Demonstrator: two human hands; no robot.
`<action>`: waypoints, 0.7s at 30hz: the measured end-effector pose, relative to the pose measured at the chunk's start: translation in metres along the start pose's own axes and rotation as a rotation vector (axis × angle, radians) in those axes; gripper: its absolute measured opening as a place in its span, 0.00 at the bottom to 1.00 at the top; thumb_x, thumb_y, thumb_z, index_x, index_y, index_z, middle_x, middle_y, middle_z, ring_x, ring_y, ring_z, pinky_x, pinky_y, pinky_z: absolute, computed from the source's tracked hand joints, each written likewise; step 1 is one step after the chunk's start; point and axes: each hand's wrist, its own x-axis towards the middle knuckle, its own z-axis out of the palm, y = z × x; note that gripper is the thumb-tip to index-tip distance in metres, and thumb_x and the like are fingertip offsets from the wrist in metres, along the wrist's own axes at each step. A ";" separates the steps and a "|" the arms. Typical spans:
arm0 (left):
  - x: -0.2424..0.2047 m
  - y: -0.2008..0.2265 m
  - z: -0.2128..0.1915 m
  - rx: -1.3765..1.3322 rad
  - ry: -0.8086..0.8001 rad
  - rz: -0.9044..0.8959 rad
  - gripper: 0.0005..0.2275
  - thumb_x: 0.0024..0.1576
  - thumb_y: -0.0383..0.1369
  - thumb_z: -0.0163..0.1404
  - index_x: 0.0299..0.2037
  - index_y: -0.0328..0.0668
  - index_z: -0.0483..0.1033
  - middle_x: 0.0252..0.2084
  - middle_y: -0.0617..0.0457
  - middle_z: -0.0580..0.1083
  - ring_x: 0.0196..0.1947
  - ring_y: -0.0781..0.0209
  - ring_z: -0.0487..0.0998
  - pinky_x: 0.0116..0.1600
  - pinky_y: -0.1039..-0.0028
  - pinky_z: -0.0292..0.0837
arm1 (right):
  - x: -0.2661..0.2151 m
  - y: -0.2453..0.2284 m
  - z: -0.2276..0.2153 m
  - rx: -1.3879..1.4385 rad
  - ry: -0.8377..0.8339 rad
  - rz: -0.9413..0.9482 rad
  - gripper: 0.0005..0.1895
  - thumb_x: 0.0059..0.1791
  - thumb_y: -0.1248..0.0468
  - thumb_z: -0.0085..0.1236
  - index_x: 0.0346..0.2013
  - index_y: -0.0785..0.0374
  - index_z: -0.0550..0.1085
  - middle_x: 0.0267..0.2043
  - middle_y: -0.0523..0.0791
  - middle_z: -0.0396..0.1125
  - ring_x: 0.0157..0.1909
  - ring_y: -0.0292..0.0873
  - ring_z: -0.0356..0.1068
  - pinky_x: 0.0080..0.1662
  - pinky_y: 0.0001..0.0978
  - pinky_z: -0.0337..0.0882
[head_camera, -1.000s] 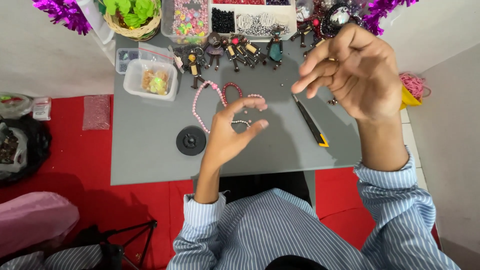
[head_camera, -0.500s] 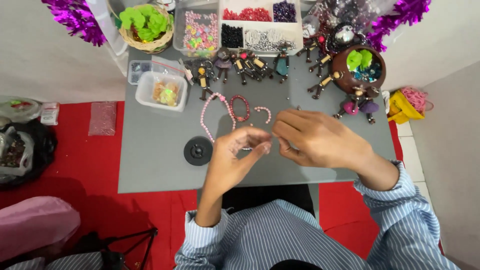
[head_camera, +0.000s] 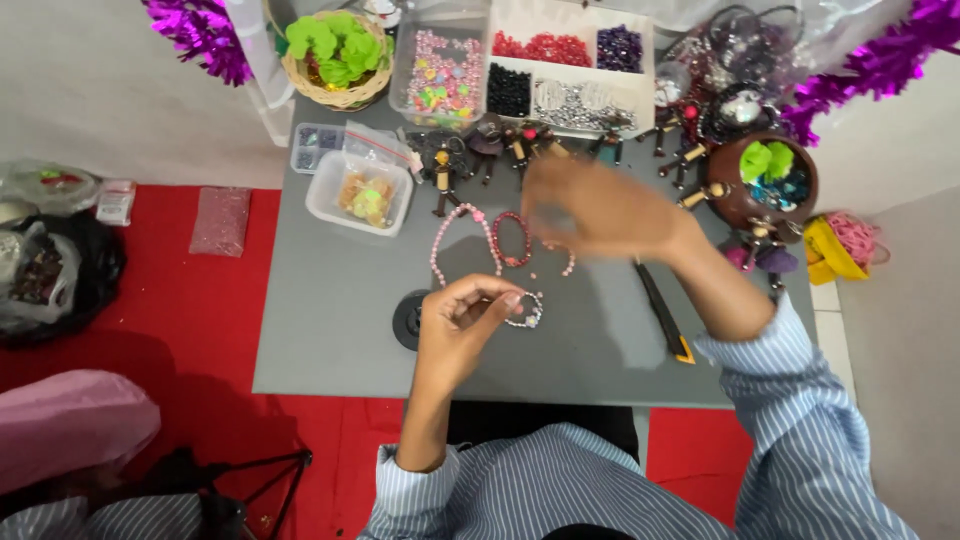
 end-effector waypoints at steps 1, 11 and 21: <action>0.000 -0.002 -0.002 -0.016 0.024 0.005 0.03 0.56 0.24 0.60 0.38 0.34 0.84 0.29 0.43 0.82 0.33 0.62 0.82 0.40 0.75 0.78 | 0.010 0.028 0.003 -0.144 0.029 0.117 0.06 0.46 0.69 0.58 0.36 0.68 0.76 0.36 0.57 0.69 0.39 0.64 0.71 0.41 0.55 0.69; -0.006 0.015 -0.011 -0.147 0.090 0.019 0.03 0.61 0.26 0.54 0.38 0.34 0.79 0.29 0.50 0.77 0.28 0.60 0.82 0.38 0.76 0.81 | 0.134 0.295 0.069 -0.129 0.414 0.203 0.17 0.44 0.81 0.47 0.31 0.65 0.83 0.35 0.50 0.77 0.38 0.47 0.78 0.44 0.38 0.78; -0.003 0.013 -0.028 -0.135 0.097 0.033 0.01 0.62 0.25 0.53 0.39 0.37 0.78 0.30 0.51 0.76 0.25 0.65 0.75 0.33 0.80 0.72 | 0.186 0.278 0.093 -0.129 0.183 0.735 0.18 0.50 0.81 0.52 0.20 0.61 0.76 0.26 0.45 0.71 0.31 0.41 0.77 0.39 0.32 0.83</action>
